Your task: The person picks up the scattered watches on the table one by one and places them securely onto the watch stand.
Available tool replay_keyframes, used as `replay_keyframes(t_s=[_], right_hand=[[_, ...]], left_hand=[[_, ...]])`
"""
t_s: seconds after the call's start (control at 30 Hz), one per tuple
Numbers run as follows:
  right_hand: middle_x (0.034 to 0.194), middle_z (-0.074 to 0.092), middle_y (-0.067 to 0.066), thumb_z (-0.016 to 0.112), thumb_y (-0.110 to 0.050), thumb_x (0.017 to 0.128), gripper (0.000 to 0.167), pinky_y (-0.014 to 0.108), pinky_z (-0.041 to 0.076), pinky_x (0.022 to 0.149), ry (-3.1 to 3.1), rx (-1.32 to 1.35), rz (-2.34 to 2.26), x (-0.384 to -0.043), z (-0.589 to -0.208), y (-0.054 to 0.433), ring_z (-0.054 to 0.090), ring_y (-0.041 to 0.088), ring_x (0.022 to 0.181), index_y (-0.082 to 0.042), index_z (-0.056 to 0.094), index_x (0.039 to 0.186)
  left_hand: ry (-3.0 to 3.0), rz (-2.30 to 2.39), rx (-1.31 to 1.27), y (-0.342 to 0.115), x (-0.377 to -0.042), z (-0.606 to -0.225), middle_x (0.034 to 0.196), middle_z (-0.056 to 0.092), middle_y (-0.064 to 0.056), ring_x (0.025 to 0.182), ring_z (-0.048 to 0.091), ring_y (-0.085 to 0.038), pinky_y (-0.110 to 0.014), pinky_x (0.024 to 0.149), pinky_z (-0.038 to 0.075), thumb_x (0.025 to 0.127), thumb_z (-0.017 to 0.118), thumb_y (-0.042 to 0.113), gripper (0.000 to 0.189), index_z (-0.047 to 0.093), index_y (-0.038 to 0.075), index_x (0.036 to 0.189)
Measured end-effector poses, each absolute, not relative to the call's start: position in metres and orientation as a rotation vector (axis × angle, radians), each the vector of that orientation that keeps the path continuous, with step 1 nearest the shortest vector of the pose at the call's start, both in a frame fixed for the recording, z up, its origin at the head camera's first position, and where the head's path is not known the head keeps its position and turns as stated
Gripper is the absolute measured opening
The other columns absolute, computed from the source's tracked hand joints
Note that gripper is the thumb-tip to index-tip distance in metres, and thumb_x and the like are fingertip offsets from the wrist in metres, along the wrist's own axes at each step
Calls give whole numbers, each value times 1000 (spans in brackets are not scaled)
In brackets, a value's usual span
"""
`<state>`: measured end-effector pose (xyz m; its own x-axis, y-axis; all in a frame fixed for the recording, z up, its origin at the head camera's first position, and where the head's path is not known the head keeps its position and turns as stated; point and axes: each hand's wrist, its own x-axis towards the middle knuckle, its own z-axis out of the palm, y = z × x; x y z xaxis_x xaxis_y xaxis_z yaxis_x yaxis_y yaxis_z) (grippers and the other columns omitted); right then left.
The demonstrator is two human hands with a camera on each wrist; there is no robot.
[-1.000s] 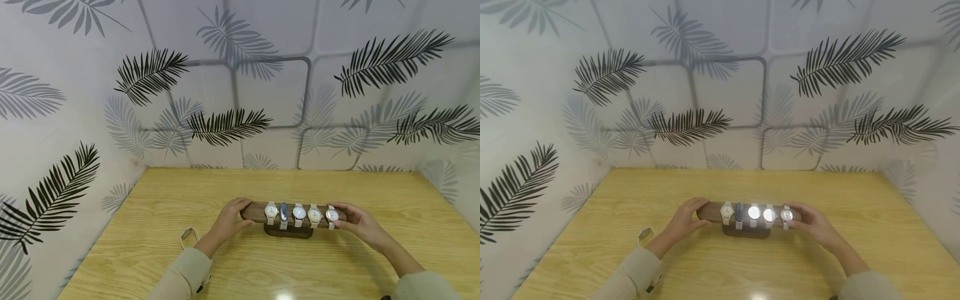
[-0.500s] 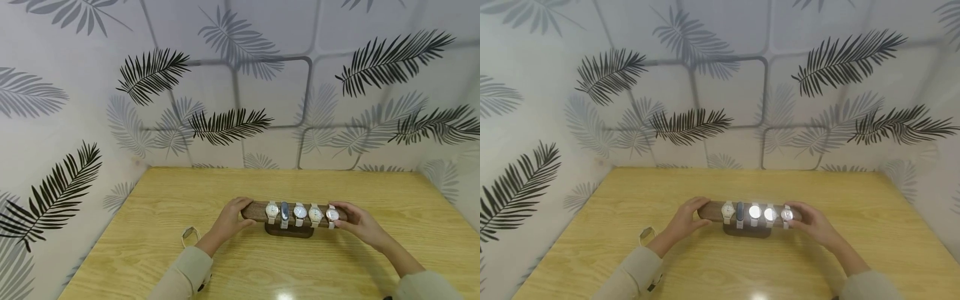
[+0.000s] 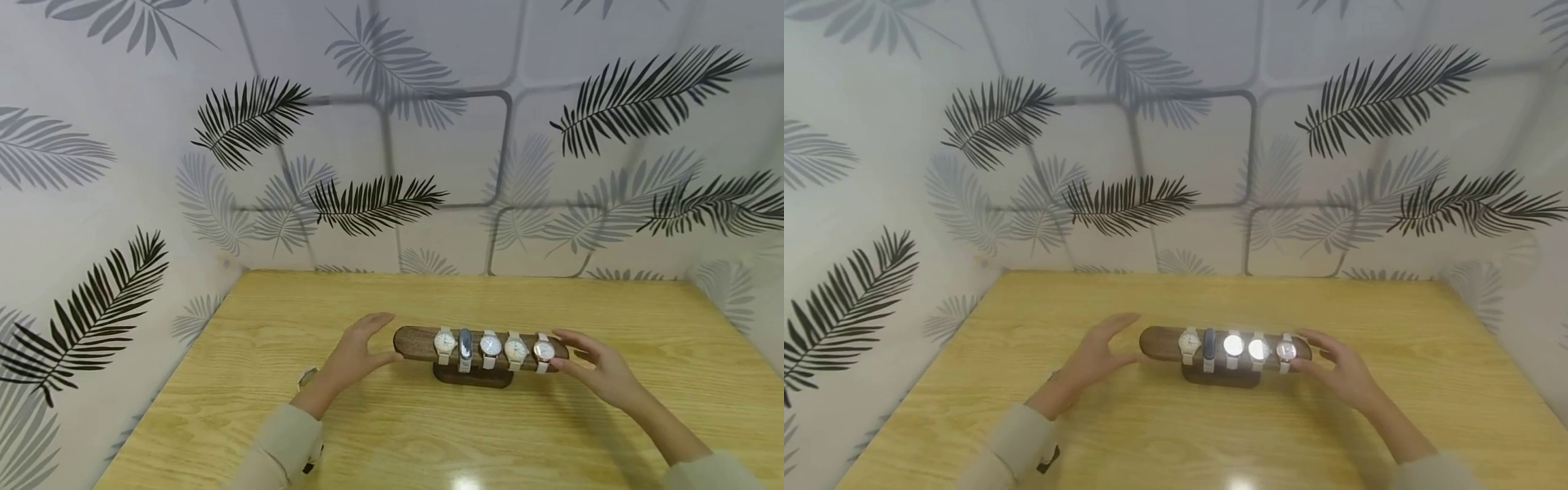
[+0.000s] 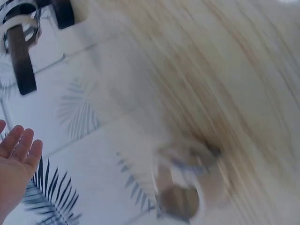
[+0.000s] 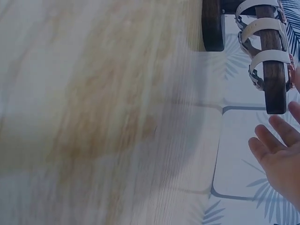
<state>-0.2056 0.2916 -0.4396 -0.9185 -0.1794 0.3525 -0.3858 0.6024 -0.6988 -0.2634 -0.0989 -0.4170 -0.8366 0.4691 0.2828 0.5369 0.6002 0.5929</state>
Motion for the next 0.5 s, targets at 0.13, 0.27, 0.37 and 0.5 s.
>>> replay_keyframes(t_s=[0.13, 0.27, 0.37, 0.5], right_hand=[[121, 47, -27, 66, -13, 86, 43, 2, 40, 81, -2600, 402, 1125, -200, -439, 293, 36, -25, 102, 0, 55, 125], [122, 58, 13, 67, -10, 85, 42, 6, 44, 80, -2608, 421, 1083, -198, -441, 297, 37, -24, 101, 0, 56, 124], [120, 60, 5, 67, -8, 84, 41, 8, 46, 79, -2597, 456, 1082, -197, -443, 298, 40, -22, 101, 1, 57, 123], [117, 47, -30, 67, -5, 84, 41, 6, 45, 79, -2558, 495, 1123, -198, -446, 298, 41, -22, 102, 2, 57, 122]], left_hand=[[-2663, -1036, -799, -130, -259, -413, 134, 50, -17, 125, 46, -35, -47, 100, 44, 78, 75, 20, 63, 49, 2, 133], [-2697, -1011, -706, -163, -255, -416, 133, 50, -20, 125, 46, -37, -50, 100, 43, 79, 74, 19, 61, 50, 0, 131], [-2747, -986, -652, -184, -251, -421, 132, 50, -22, 125, 46, -40, -52, 100, 42, 81, 72, 18, 58, 50, -2, 130], [-2797, -948, -614, -205, -247, -431, 128, 52, -25, 120, 48, -42, -53, 97, 43, 83, 69, 16, 52, 52, -6, 127]])
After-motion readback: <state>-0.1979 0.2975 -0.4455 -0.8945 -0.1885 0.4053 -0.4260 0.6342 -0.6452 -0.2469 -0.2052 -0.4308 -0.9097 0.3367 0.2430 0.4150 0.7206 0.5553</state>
